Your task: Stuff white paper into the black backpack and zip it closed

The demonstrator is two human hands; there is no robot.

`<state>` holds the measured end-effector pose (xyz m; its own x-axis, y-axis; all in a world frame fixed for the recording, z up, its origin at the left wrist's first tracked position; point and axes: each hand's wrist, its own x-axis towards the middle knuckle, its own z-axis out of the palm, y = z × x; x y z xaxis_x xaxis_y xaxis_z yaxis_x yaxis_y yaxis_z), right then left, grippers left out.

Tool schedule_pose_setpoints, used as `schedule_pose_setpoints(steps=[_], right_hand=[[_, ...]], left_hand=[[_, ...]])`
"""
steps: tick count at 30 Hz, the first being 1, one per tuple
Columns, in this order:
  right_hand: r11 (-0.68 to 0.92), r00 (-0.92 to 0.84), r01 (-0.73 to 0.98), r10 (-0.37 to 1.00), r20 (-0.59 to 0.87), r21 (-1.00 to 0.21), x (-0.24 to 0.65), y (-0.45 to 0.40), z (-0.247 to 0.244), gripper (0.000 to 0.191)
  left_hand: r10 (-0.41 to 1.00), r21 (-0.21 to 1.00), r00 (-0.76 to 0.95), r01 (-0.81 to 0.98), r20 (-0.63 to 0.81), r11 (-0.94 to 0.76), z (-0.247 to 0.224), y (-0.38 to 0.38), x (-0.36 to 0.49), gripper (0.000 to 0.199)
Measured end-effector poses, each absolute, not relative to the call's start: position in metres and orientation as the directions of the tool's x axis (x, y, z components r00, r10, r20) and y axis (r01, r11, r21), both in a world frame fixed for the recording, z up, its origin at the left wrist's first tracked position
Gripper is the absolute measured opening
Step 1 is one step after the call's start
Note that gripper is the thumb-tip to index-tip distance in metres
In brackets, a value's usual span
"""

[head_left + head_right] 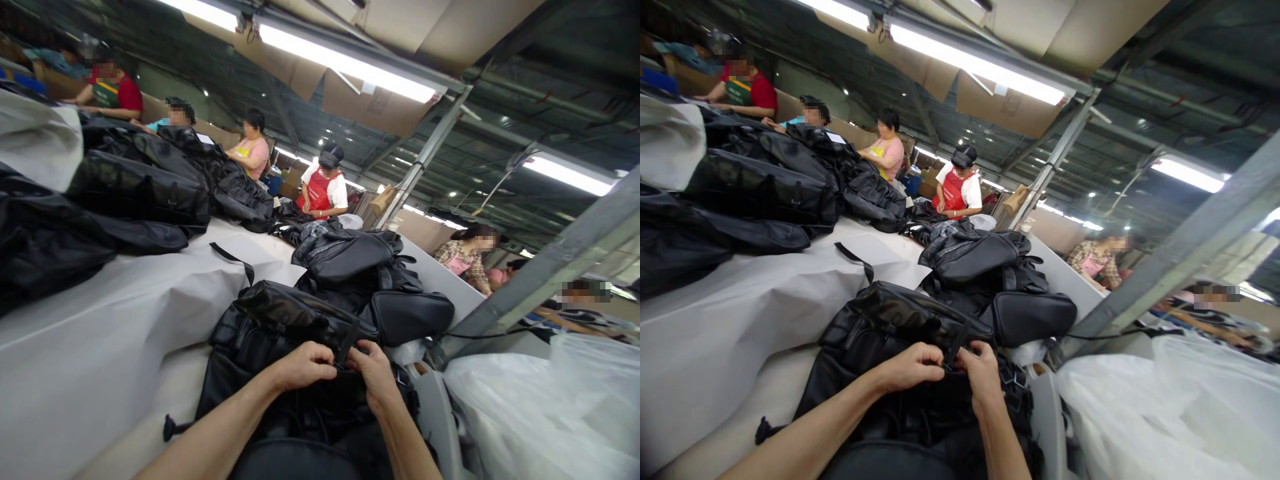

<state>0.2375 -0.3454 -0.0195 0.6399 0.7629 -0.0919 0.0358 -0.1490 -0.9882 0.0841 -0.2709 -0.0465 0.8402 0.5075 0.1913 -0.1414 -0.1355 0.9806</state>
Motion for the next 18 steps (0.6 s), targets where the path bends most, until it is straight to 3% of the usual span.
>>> schedule_pose_setpoints(steps=[6, 12, 15, 18], right_hand=[[-0.124, 0.595, 0.051, 0.801, -0.069, -0.991, 0.237, -0.352, -0.020, 0.060], [-0.073, 0.488, 0.076, 0.872, -0.027, -0.994, 0.227, -0.363, -0.032, 0.069], [-0.018, 0.483, 0.228, 0.870, 0.097, -0.973, 0.220, -0.367, -0.037, 0.066], [0.009, 0.514, 0.379, 0.830, 0.218, -0.926, 0.216, -0.371, -0.042, 0.053]], left_hand=[[0.571, 0.983, 0.801, -0.155, 0.181, -0.095, -0.051, -0.276, 0.086, 0.006], [0.587, 0.981, 0.787, -0.179, 0.190, -0.077, -0.057, -0.275, 0.087, 0.010], [0.589, 0.975, 0.778, -0.206, 0.217, -0.086, -0.060, -0.276, 0.087, 0.016], [0.631, 0.964, 0.730, -0.232, 0.262, -0.132, -0.059, -0.280, 0.086, 0.038]])
